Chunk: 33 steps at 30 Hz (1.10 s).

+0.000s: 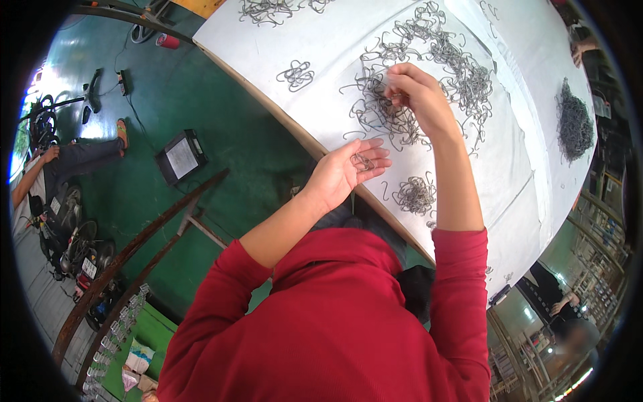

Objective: The person sorts small metal wire hooks on a white table, picking them up one by one and placing them into a growing pile. Another person works alongside at the same table, also sorting hooks. The camera wearer continues this repetitive sorting process throughout the clip.

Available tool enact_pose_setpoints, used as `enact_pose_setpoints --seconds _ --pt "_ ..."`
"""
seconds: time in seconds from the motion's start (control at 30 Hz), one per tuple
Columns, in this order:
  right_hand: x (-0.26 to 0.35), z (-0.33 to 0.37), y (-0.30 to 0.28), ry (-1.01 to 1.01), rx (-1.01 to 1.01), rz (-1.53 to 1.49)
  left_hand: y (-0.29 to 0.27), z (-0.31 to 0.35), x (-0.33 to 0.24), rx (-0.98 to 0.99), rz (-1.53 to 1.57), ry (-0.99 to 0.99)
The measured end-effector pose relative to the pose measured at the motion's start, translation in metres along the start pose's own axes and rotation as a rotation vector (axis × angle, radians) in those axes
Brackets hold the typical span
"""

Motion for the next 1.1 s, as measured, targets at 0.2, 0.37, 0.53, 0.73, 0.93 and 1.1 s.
enact_pose_setpoints --seconds 0.2,0.37,0.53,0.73,0.93,1.1 --pt "0.024 -0.028 0.013 -0.076 -0.293 0.765 -0.003 0.001 0.000 -0.024 0.000 -0.001" --pt "0.036 -0.024 0.024 -0.032 -0.366 1.017 -0.002 0.001 0.000 0.013 0.022 -0.001" --pt "0.037 -0.029 0.030 -0.128 -0.407 1.186 -0.001 0.002 -0.001 0.022 0.021 -0.018" --pt "0.022 -0.032 0.008 -0.141 -0.246 0.704 -0.005 0.003 0.000 0.030 0.050 -0.035" --pt "0.024 -0.009 -0.019 0.019 -0.239 -0.044 -0.005 0.004 -0.001 0.045 0.051 -0.046" --pt "0.012 -0.015 -0.014 0.014 -0.132 -0.234 -0.005 0.004 0.000 0.037 0.063 -0.052"
Point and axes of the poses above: each hand's wrist, its own z-axis away from the middle knuckle, its own y-axis out of the palm, x = y × z, the point moved 10 cm from there along -z, towards the middle knuckle
